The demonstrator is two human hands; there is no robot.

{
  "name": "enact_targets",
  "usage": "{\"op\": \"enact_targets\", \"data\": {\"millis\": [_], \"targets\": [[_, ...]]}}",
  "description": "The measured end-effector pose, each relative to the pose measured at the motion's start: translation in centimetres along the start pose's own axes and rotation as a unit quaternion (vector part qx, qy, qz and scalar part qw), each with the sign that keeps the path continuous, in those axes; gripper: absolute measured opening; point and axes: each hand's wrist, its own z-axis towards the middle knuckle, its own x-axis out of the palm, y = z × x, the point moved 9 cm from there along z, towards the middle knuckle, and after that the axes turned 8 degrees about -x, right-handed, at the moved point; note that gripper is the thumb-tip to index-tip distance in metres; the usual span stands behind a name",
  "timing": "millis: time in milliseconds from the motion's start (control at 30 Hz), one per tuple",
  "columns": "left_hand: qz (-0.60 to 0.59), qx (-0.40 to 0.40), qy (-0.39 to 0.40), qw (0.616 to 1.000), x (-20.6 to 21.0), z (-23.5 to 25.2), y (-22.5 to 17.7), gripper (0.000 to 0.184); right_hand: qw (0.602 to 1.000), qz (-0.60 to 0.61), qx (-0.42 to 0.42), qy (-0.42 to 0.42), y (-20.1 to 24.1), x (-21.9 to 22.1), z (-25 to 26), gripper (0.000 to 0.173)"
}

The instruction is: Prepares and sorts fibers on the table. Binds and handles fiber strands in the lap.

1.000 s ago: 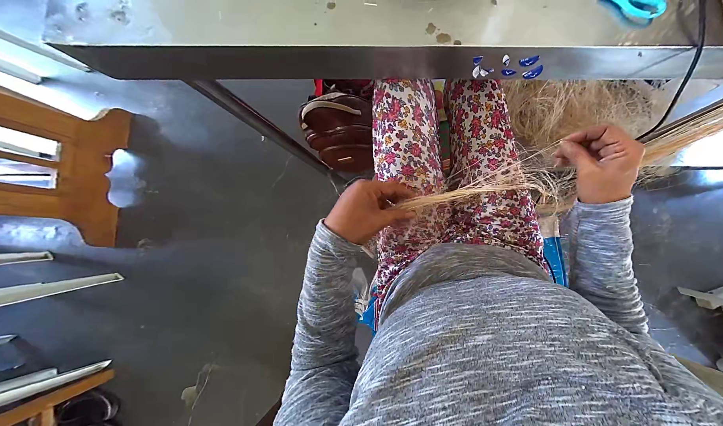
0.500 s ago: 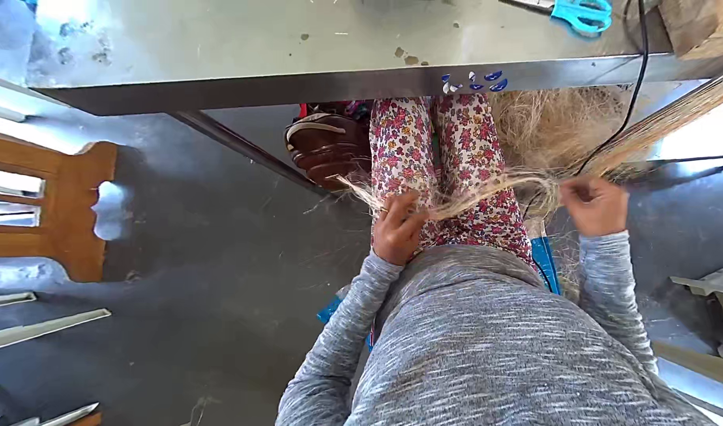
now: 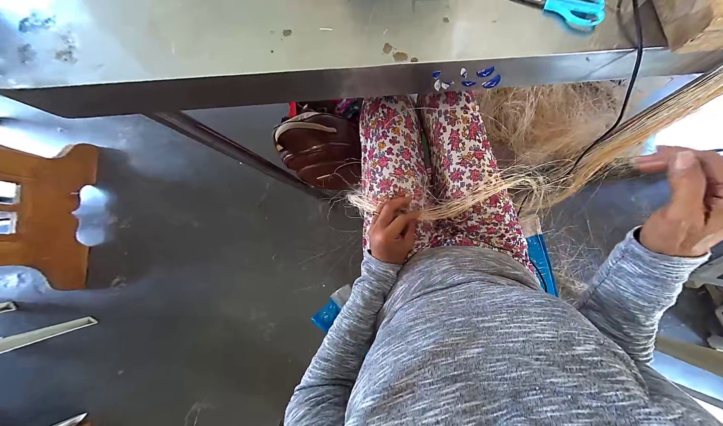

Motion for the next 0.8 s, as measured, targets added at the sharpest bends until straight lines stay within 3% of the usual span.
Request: {"op": "enact_targets", "data": {"millis": [100, 267, 400, 700, 800], "targets": [[-0.001, 0.000, -0.005, 1.000, 0.0, 0.0, 0.4, 0.009, 0.994, -0.094, 0.006, -0.055, 0.3, -1.1, -0.1, 0.023], [-0.002, 0.011, -0.009, 1.000, 0.5, 0.1, 0.0, 0.010, 0.994, 0.029, -0.059, 0.085, 3.2, 6.4, -1.5, 0.015], [-0.017, 0.031, -0.010, 0.999, 0.6, 0.2, -0.6, 0.010, 0.979, 0.108, -0.047, 0.168, 4.2, 11.9, -3.7, 0.011], [-0.004, 0.038, -0.029, 0.999, -0.2, -0.4, -1.5, 0.008, 0.960, 0.140, -0.044, 0.239, 2.2, 16.8, -7.2, 0.009], [0.007, -0.006, 0.012, 1.000, -1.5, -0.3, -3.4, 0.021, 0.959, 0.162, -0.021, 0.232, 1.5, 16.5, -7.8, 0.010]]}}
